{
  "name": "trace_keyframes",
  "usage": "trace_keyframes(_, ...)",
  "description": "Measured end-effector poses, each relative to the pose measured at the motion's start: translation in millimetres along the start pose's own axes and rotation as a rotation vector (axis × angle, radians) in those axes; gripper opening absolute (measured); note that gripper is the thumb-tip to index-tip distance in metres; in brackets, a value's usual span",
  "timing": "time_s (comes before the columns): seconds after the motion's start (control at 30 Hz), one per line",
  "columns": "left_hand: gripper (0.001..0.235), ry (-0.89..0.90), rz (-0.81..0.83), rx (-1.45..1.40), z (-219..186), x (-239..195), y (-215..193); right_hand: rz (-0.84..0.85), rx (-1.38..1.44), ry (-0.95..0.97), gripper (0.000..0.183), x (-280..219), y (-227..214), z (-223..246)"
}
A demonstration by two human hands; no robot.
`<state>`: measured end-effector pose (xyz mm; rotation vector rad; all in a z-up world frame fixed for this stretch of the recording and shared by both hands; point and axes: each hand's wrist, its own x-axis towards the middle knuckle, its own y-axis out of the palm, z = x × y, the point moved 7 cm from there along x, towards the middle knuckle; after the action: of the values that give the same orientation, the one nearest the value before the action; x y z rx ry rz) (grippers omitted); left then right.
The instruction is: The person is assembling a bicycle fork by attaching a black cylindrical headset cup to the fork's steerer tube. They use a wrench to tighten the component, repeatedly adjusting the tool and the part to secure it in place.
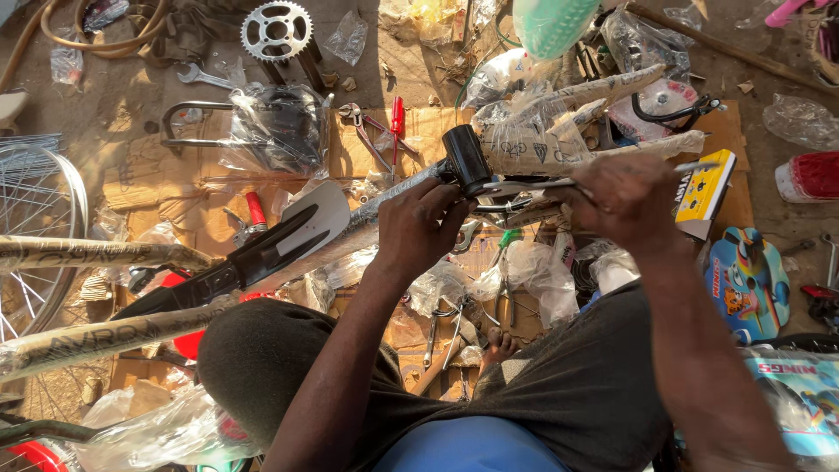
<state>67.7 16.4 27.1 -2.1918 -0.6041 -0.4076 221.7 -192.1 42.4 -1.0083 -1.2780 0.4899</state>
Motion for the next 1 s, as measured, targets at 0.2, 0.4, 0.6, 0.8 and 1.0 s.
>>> trace_keyframes(0.2, 0.018, 0.011, -0.039, -0.002, -0.5, -1.3, -0.2, 0.174, -0.138, -0.068, 0.033, 29.8, -49.2, 16.7)
trace_keyframes(0.4, 0.023, 0.073, -0.063, -0.031, -3.8, -6.3, -5.3, 0.165, 0.256, 0.369, 0.036, -51.5, 18.5, 6.6)
trace_keyframes(0.6, 0.02, 0.091, -0.035, -0.028, -5.1, -6.9, -5.9, 0.012, 0.35, 0.353, 0.031, -53.2, 12.4, 21.6)
trace_keyframes(0.8, 0.015, 0.071, -0.012, -0.025, -3.8, -2.6, -1.6, 0.052, 0.262, 0.185, 0.031, -7.2, -20.1, 14.6)
trace_keyframes(1.0, 0.015, 0.098, -0.057, -0.009, -6.4, -4.9, -2.6, 0.093, 0.149, 0.065, 0.036, 11.4, -26.0, 12.7)
